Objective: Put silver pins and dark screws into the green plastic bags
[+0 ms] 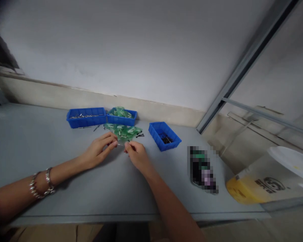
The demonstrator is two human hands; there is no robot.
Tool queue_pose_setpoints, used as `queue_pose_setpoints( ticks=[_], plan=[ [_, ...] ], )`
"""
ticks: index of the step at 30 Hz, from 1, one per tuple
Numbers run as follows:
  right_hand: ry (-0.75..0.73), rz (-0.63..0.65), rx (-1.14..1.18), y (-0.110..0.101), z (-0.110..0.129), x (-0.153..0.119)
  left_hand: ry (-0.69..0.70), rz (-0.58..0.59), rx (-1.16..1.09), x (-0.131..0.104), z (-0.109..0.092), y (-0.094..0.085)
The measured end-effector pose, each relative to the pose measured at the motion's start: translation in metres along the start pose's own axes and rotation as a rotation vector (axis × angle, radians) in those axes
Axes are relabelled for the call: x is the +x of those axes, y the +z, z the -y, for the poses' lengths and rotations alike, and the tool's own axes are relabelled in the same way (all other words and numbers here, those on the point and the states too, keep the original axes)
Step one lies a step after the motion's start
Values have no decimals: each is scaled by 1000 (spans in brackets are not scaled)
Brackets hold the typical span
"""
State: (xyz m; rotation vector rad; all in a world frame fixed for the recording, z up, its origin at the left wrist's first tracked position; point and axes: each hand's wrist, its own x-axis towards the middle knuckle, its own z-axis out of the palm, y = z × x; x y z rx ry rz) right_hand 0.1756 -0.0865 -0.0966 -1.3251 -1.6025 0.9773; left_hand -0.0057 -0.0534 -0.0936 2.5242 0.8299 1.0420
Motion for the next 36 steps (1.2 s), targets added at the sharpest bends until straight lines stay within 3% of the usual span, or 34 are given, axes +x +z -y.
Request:
queue_pose_setpoints(
  ticks=[3,9,17,24,36],
  plan=[
    [-15,0,2,0,3,-1,-26,17,27,1,3,0],
    [-24,-75,9,-2,3,-1,-12,173,47,1,5,3],
    [-19,4,-6,2,-12,4,-57,34,-8,1,2,0],
    [3,31,31,2,-7,3,-100,-12,-47,2,3,1],
    [-7,-24,38,-2,0,2,-196,29,-100,4,3,1]
  ],
)
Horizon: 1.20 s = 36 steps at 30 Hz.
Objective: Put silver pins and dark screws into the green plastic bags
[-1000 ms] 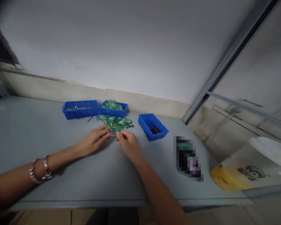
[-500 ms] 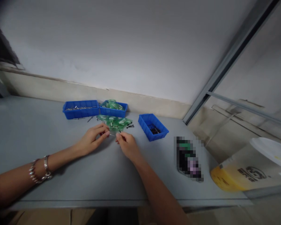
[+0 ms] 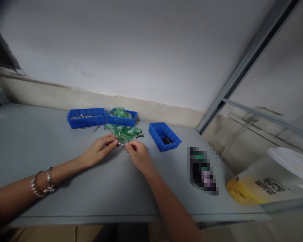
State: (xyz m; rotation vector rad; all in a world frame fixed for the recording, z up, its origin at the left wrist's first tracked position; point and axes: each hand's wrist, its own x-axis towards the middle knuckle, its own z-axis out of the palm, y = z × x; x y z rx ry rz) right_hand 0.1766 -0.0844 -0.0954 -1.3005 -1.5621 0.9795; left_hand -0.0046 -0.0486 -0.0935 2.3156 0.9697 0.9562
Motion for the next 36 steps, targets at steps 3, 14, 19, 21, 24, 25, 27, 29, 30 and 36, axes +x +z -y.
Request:
queue_pose_setpoints(
  ticks=[3,14,19,21,24,25,27,29,30,36],
  plan=[
    [-7,4,10,1,-1,0,8,4,10,1,1,0],
    [-46,16,-5,-1,-5,1,30,-19,-37,0,1,2],
    [-36,-14,-11,-2,-4,1,36,56,0,0,-1,0],
    [-30,-18,-25,-2,-5,1,44,51,-5,-1,-3,-1],
    [-32,2,-52,-1,-9,2,52,14,-23,-2,-5,-1],
    [-36,6,-57,-1,-10,2,53,2,-25,-2,-5,-1],
    [-46,6,-55,-1,-9,1,47,-12,-20,-1,-4,-1],
    [-60,-11,-52,0,-7,0,38,7,-13,0,-2,0],
    [-69,-23,-54,0,-5,-1,33,28,-9,0,-1,1],
    [-63,-86,-92,-1,0,-2,28,87,4,-1,-5,1]
  ],
)
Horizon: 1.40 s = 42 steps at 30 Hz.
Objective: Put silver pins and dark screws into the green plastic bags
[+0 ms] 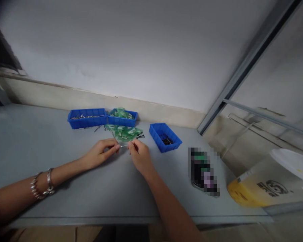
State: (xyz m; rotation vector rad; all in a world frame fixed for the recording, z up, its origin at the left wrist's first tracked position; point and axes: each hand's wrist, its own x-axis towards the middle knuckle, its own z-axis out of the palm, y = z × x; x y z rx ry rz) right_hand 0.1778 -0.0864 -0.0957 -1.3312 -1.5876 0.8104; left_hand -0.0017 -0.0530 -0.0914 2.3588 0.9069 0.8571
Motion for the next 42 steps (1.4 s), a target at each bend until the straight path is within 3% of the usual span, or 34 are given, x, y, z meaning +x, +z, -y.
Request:
queue_pose_setpoints(
  ticks=[8,17,24,32,39,42],
  plan=[
    [19,140,23,3,-3,-1,-12,-159,5,0,2,-1],
    [-4,-7,63,1,0,1,67,-85,-23,-2,5,3],
    [-21,42,34,1,-1,0,94,-119,-7,-2,3,3],
    [-55,69,51,1,-1,0,4,0,-2,-1,1,0],
    [-56,105,19,2,0,-2,17,-79,36,-1,1,1],
    [-57,71,-15,1,1,-2,49,-39,17,-1,4,3]
  ],
)
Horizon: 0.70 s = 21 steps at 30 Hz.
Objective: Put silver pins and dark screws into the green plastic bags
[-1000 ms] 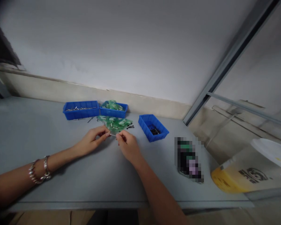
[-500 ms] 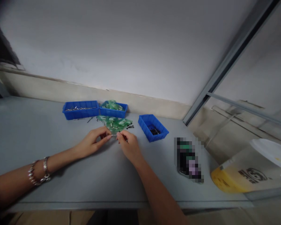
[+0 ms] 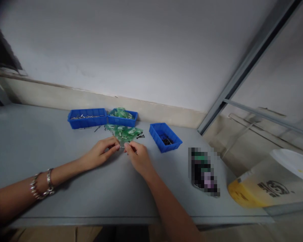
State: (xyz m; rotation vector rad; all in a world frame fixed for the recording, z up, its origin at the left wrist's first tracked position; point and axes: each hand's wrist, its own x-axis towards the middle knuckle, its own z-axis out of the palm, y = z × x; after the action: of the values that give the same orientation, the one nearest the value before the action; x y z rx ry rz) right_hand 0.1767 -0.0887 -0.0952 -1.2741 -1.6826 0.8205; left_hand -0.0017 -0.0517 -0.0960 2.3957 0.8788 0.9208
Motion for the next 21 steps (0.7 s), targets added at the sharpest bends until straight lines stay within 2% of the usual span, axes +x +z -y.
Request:
queue_pose_setpoints(
  ticks=[3,8,14,21],
  plan=[
    [25,-35,-33,0,-1,1,17,40,-17,-1,0,1],
    [59,-5,-35,1,-3,2,12,16,-11,-1,-1,1],
    [-10,-10,-21,1,-1,0,-11,-29,-7,-1,2,1],
    [-31,-51,10,0,0,1,-36,57,-33,0,2,-1]
  ],
)
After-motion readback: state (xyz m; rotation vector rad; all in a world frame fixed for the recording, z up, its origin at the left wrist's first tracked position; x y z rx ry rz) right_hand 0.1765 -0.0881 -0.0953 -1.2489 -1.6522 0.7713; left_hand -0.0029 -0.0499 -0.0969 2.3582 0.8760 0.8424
